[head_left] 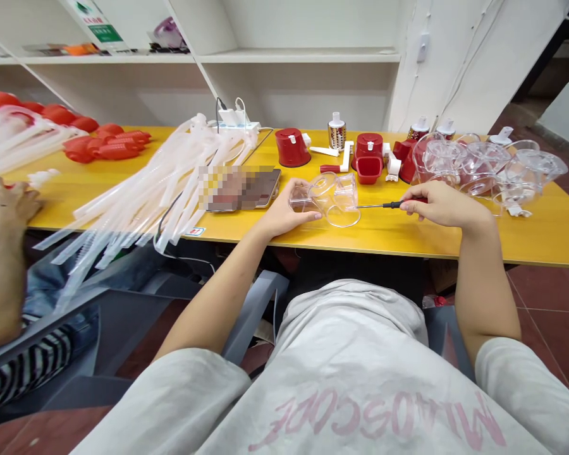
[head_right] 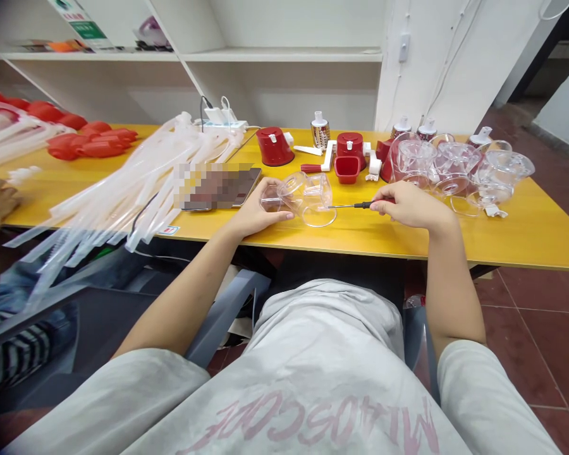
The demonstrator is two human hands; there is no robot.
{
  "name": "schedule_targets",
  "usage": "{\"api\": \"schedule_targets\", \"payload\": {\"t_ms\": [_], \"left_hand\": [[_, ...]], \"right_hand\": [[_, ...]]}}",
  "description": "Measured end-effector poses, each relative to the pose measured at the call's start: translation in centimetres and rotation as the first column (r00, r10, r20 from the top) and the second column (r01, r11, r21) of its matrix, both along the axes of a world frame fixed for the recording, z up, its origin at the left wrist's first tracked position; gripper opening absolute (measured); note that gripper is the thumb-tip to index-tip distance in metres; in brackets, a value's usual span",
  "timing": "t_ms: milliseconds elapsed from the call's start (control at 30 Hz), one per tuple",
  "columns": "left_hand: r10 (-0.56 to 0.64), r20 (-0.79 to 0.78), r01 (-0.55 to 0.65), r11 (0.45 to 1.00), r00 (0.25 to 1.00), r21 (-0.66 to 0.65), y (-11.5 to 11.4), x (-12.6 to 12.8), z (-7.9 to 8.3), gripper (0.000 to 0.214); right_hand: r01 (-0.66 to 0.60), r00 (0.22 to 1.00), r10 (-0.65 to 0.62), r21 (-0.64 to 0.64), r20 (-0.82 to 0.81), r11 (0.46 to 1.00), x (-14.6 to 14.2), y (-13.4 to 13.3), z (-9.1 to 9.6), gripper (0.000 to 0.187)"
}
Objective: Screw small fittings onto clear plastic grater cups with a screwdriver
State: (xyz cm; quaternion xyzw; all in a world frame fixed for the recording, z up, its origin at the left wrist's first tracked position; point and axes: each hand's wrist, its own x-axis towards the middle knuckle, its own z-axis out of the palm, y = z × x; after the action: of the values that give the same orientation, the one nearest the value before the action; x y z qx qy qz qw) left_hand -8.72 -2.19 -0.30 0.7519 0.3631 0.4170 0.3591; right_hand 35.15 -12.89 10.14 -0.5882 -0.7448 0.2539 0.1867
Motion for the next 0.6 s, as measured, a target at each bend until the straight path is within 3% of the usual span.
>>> {"api": "schedule_targets", "payload": {"t_ms": [600], "left_hand": [[0.056,-0.027,-0.056,0.998,0.998,-0.014,-0.42,0.23,0.10,0.096]], "right_hand": [[0.001,1.000,-0.001,0.038,0.011,0.999,-0.18,-0.24,0.07,0.028]]}}
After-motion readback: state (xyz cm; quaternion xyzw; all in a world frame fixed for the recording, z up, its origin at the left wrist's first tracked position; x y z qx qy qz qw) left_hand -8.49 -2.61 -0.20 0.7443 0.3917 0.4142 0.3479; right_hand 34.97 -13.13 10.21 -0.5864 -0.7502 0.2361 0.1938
